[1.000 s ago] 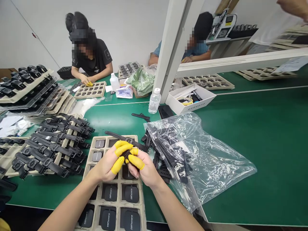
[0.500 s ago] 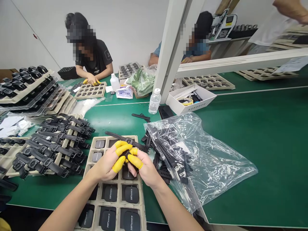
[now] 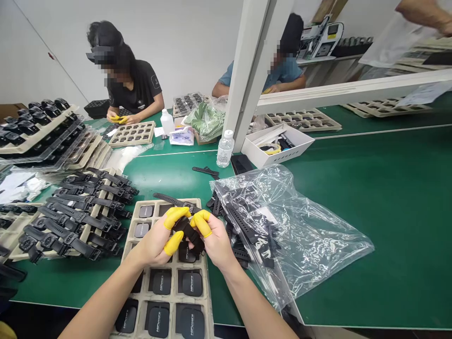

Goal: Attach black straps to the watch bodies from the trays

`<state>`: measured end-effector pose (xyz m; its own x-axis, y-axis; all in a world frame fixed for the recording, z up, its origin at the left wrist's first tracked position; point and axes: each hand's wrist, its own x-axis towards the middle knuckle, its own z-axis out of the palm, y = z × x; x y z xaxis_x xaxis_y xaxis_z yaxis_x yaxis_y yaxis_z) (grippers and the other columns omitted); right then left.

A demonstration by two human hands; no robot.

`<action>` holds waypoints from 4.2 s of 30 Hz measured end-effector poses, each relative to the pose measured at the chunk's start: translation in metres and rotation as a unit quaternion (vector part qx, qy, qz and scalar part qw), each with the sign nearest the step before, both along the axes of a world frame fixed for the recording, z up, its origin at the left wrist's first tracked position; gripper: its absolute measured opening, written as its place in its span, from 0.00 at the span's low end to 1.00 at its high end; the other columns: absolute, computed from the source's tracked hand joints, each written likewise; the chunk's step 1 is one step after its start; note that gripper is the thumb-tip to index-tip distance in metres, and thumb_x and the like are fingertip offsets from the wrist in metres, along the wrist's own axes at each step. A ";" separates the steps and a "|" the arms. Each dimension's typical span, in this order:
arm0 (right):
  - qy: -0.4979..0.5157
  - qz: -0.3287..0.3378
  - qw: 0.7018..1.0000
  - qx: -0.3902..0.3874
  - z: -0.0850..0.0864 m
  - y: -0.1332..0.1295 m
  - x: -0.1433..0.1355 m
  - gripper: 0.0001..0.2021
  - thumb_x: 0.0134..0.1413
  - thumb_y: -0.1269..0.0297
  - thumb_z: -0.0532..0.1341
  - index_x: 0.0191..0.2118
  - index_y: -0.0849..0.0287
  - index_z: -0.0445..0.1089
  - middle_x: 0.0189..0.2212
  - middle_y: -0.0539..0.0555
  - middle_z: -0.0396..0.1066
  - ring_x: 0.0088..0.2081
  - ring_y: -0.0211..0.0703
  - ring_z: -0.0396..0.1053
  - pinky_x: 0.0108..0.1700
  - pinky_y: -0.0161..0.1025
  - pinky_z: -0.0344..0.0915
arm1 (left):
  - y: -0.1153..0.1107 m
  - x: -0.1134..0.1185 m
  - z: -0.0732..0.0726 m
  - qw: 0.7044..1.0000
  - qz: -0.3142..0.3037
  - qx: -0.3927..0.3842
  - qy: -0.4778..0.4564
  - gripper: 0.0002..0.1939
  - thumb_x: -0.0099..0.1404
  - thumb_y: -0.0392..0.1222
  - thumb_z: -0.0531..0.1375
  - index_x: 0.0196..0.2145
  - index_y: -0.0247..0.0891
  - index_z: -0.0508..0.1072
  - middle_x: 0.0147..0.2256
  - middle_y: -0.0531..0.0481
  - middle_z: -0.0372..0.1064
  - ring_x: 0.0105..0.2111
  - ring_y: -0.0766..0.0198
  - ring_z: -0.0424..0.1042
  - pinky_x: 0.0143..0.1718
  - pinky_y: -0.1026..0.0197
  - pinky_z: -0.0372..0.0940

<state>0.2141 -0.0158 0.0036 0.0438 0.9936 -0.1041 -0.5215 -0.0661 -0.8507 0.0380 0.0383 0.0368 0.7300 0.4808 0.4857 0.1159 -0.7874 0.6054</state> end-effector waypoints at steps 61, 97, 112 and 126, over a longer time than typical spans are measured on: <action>-0.767 0.121 0.629 0.035 0.028 0.031 -0.001 0.12 0.68 0.68 0.54 0.52 0.57 0.70 0.39 0.57 0.79 0.37 0.51 0.76 0.33 0.40 0.58 | 0.073 -0.069 0.027 0.878 0.191 0.080 0.432 0.13 0.68 0.25 0.55 0.44 0.37 0.75 0.42 0.44 0.77 0.42 0.55 0.76 0.49 0.55 0.62; -0.260 0.035 0.963 0.054 0.032 -0.076 0.025 0.17 0.70 0.45 0.60 0.39 0.54 0.72 0.26 0.52 0.71 0.26 0.43 0.68 0.31 0.41 0.68 | -0.059 -0.004 0.009 0.970 0.085 -0.220 0.062 0.13 0.75 0.38 0.52 0.56 0.39 0.64 0.49 0.39 0.75 0.47 0.52 0.78 0.49 0.49 0.75; -0.057 0.147 0.987 -0.034 0.011 -0.076 -0.005 0.20 0.67 0.43 0.63 0.39 0.59 0.68 0.16 0.42 0.60 0.17 0.32 0.48 0.22 0.33 0.46 | -0.046 -0.011 -0.009 0.995 -0.025 -0.093 0.025 0.26 0.70 0.27 0.51 0.63 0.41 0.64 0.57 0.39 0.72 0.57 0.53 0.72 0.60 0.47 0.70; 0.057 0.143 0.982 -0.107 0.017 -0.073 -0.006 0.20 0.62 0.46 0.69 0.37 0.59 0.68 0.13 0.40 0.57 0.14 0.27 0.43 0.17 0.28 0.43 | -0.048 -0.010 0.012 0.994 0.000 -0.022 0.103 0.19 0.71 0.34 0.51 0.58 0.32 0.68 0.48 0.36 0.70 0.49 0.49 0.69 0.51 0.46 0.74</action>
<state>0.2077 -0.0893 0.0203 -0.2573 0.9185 -0.3001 -0.5460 -0.3945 -0.7391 0.0279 -0.0101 0.0484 0.8119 0.4985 0.3039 0.2410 -0.7603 0.6033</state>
